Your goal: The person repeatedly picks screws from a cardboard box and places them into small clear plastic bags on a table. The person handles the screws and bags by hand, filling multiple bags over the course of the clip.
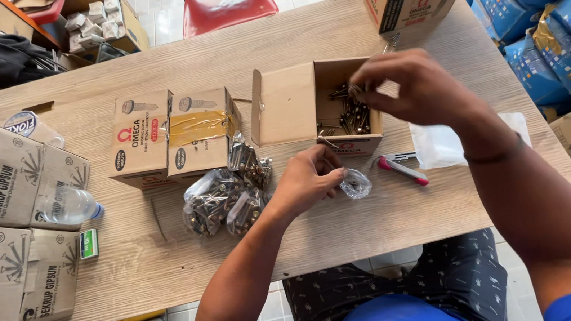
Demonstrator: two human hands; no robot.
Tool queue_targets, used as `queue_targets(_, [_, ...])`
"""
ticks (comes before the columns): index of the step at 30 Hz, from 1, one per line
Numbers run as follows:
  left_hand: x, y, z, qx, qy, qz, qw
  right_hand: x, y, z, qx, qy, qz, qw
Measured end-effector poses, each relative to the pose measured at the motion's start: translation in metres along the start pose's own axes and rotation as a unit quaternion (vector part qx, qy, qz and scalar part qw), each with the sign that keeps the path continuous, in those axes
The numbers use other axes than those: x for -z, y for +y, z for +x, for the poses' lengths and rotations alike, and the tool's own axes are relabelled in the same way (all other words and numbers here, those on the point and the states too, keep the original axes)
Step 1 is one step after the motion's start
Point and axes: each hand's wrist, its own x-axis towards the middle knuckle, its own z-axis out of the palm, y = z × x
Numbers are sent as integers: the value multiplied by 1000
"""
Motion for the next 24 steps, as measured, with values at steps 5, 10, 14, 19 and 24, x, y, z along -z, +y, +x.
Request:
queue_targets(5, [-2,3,-3,-5,-5,-15,1000,-24,-42,-54,-50,-10,116,992])
queue_targets(10, [-7,-6,4,-4,-9,-34,999,-69,-29,-84,-147,-57,164,974])
queue_targets(14, [-7,-18,7,-3,-12,-28,1000,-75,-32,-78,-198,-111,-7,974])
queue_targets(19, [-7,-33,16,-9,-14,0,1000,-84,-35,-74,-198,-175,-226,938])
queue_targets(24, [-6,-33,16,3,-10,28,1000,-104,-12,-85,-165,-121,-121,971])
